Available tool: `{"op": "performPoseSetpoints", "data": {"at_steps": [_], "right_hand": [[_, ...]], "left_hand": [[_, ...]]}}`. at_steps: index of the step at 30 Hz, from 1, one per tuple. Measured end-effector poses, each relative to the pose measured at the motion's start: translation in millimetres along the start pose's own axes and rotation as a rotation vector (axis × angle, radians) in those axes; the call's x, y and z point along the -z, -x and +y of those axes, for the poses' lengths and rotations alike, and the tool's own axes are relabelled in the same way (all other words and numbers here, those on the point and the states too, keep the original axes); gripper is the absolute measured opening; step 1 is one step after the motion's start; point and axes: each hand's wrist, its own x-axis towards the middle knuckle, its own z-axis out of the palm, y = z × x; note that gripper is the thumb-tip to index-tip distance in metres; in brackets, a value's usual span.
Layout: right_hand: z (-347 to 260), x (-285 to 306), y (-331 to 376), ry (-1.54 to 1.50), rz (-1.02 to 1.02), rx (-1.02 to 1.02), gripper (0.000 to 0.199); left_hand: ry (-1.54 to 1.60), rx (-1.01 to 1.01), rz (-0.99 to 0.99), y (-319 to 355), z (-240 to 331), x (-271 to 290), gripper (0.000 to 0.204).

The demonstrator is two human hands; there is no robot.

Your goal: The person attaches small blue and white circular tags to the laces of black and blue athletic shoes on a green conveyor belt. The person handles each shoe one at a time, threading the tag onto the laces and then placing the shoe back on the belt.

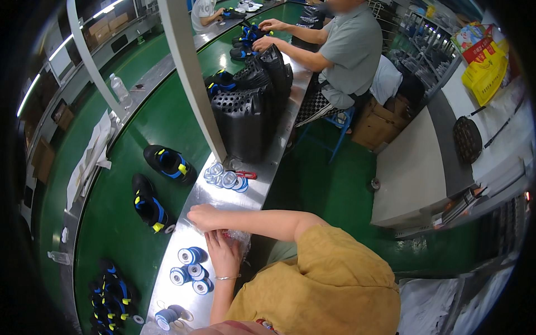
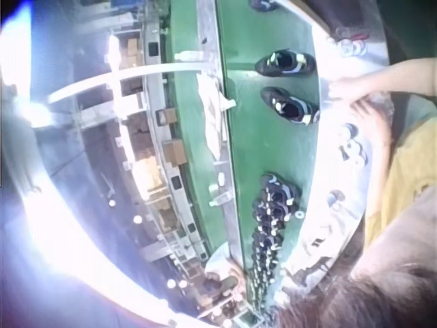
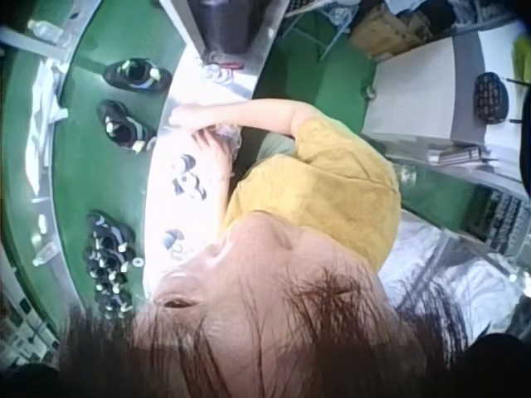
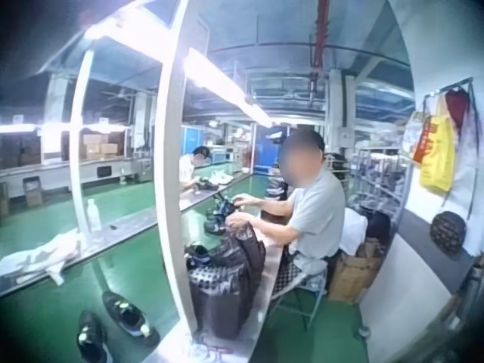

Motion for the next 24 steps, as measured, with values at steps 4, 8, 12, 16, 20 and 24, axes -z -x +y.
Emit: {"op": "performPoseSetpoints", "data": {"at_steps": [4, 8, 12, 16, 20, 24], "right_hand": [[3.0, 15.0, 7.4, -0.142, 0.093, 0.064, 0.012], [2.8, 18.7, 14.9, -0.085, 0.267, 0.134, 0.016], [8.0, 18.6, 1.2, -0.262, 0.603, 0.149, 0.017], [18.5, 38.1, -13.2, -0.496, 0.864, -0.001, 0.016], [-3.3, 39.4, 3.4, -0.566, 0.686, 0.261, 0.010], [-21.7, 72.5, 23.0, -0.632, 0.886, 0.377, 0.008]], "left_hand": [[-0.038, 0.020, 0.037, -6.4, 3.0, 8.7, 0.064], [-0.083, 0.025, 0.012, -10.7, 0.1, -1.4, 0.064], [-0.082, -0.005, -0.021, -9.3, -0.6, -11.4, 0.065], [-0.071, -0.023, -0.038, -5.1, -3.0, -10.5, 0.062], [-0.059, -0.038, -0.027, -5.3, -3.2, -10.3, 0.063], [-0.112, -0.036, -0.064, -6.3, 2.7, -0.3, 0.058]]}}
